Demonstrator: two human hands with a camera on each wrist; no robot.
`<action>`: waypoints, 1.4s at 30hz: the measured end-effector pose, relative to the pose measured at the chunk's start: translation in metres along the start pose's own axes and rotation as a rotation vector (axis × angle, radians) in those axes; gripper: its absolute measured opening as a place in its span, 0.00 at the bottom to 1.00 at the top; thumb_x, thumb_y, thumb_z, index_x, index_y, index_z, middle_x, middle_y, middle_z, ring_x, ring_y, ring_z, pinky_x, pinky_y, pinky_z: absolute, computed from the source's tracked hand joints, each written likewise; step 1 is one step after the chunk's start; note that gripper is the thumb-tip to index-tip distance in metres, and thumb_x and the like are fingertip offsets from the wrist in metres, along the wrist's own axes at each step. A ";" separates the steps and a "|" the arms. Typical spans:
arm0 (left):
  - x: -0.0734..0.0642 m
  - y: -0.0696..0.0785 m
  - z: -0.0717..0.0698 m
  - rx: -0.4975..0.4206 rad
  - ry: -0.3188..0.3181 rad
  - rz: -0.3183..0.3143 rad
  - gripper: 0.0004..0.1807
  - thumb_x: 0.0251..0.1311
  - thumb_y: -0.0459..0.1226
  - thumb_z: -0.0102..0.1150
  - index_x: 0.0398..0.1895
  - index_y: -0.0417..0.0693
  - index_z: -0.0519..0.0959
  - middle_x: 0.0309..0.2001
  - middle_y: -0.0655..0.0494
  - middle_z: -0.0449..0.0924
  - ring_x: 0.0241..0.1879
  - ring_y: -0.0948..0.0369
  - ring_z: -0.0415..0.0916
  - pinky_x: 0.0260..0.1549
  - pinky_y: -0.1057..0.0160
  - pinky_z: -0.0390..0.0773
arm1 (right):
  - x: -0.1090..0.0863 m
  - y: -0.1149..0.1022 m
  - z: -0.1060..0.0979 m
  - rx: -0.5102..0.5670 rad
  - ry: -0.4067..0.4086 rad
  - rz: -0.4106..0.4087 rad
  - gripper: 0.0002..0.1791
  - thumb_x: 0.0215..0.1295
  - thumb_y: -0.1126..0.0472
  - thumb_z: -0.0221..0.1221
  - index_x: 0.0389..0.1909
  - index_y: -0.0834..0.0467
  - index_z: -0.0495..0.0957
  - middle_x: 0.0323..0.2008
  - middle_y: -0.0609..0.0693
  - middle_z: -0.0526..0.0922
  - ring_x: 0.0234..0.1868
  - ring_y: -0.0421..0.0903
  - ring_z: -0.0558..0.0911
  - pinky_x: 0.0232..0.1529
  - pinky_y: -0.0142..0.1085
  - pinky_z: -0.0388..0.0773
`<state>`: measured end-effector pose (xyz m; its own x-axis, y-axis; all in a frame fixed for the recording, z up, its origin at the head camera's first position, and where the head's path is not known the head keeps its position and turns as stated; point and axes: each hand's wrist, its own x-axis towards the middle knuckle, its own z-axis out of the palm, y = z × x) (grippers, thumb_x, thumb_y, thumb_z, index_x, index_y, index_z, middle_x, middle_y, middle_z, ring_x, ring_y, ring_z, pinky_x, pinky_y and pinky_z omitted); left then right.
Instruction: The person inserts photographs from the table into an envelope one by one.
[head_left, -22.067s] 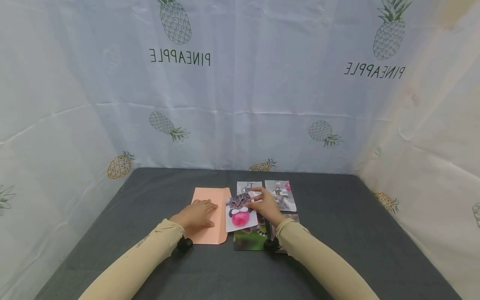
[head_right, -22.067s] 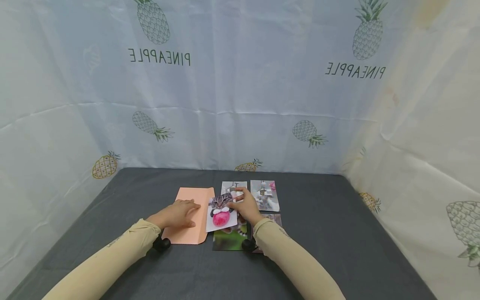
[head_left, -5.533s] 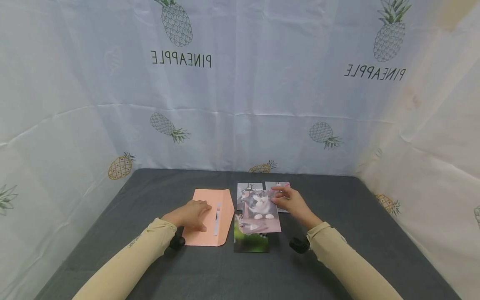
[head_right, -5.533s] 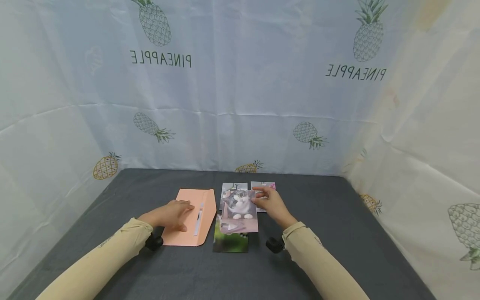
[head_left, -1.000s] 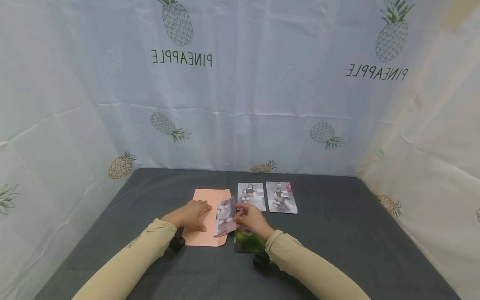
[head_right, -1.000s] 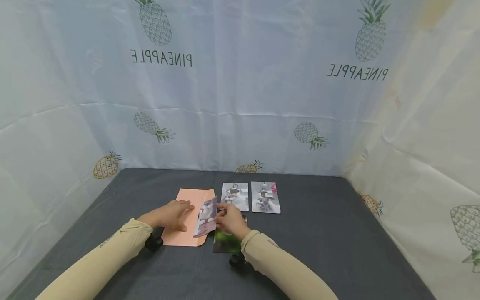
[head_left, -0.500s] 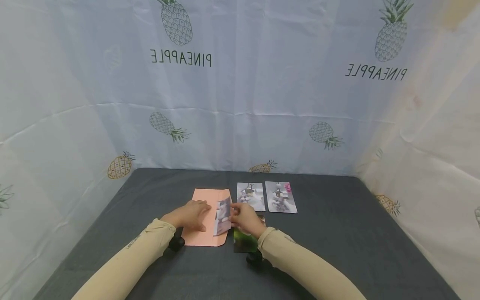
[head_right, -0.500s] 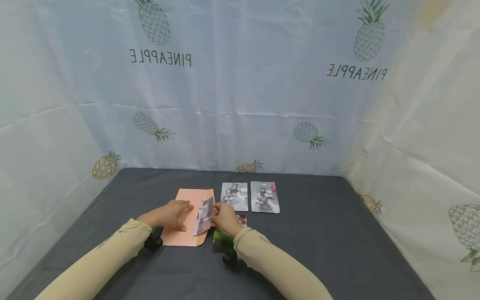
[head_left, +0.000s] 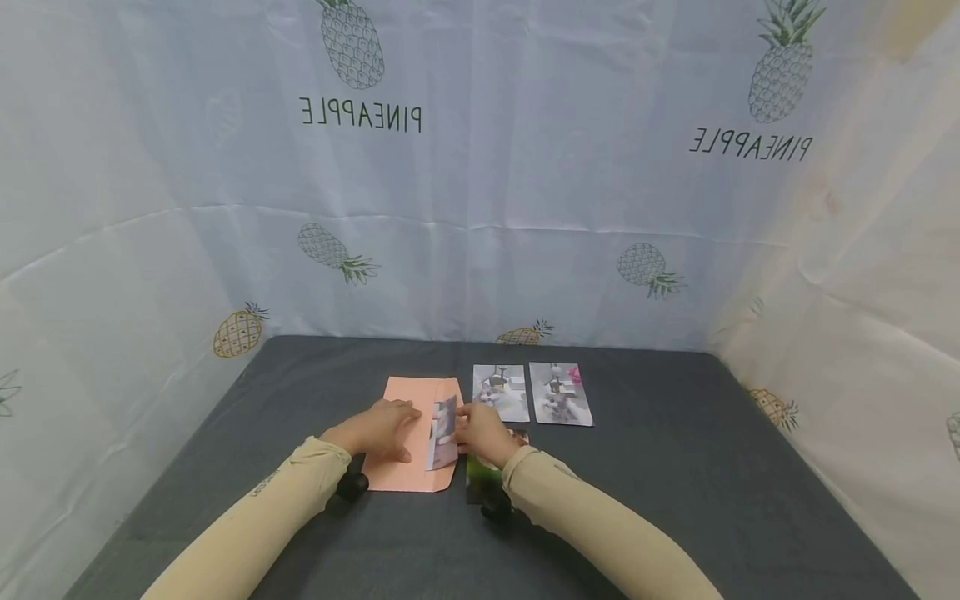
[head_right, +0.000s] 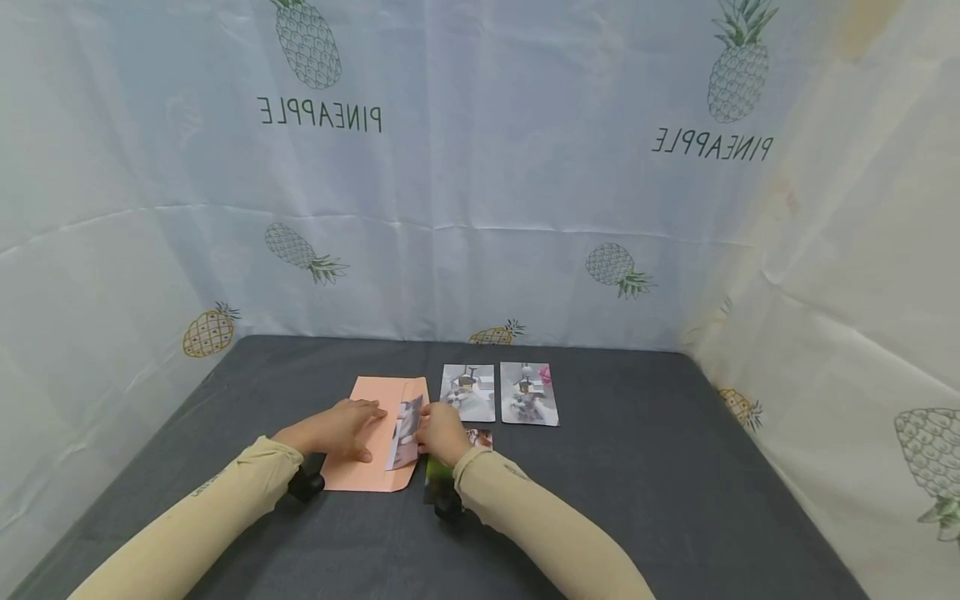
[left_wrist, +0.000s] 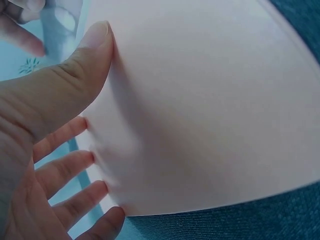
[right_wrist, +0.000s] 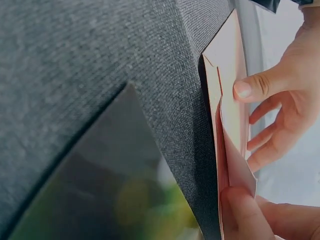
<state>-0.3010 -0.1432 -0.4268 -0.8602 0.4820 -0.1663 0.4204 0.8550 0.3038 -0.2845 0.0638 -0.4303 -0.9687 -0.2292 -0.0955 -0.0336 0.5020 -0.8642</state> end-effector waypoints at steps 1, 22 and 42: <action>0.000 0.000 0.000 0.003 -0.001 0.001 0.39 0.48 0.43 0.74 0.63 0.39 0.71 0.68 0.38 0.65 0.69 0.40 0.57 0.67 0.43 0.58 | 0.000 0.000 0.000 0.011 0.001 0.003 0.26 0.55 0.78 0.61 0.57 0.74 0.72 0.30 0.58 0.80 0.25 0.44 0.83 0.27 0.35 0.83; 0.000 0.000 0.000 -0.003 -0.001 0.001 0.39 0.47 0.43 0.75 0.63 0.39 0.71 0.68 0.37 0.65 0.69 0.40 0.57 0.67 0.42 0.59 | 0.006 -0.002 0.014 0.074 0.004 0.056 0.20 0.57 0.79 0.58 0.53 0.76 0.74 0.28 0.58 0.81 0.24 0.46 0.83 0.26 0.36 0.84; 0.003 -0.002 0.002 -0.005 -0.003 -0.022 0.40 0.47 0.44 0.75 0.64 0.42 0.71 0.69 0.39 0.64 0.70 0.41 0.56 0.67 0.43 0.59 | 0.008 -0.002 0.016 -0.033 -0.009 0.037 0.18 0.49 0.77 0.62 0.45 0.72 0.80 0.21 0.55 0.81 0.18 0.42 0.82 0.22 0.33 0.82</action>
<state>-0.3043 -0.1430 -0.4294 -0.8681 0.4640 -0.1762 0.4001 0.8643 0.3046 -0.2886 0.0472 -0.4370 -0.9671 -0.2174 -0.1321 -0.0055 0.5374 -0.8433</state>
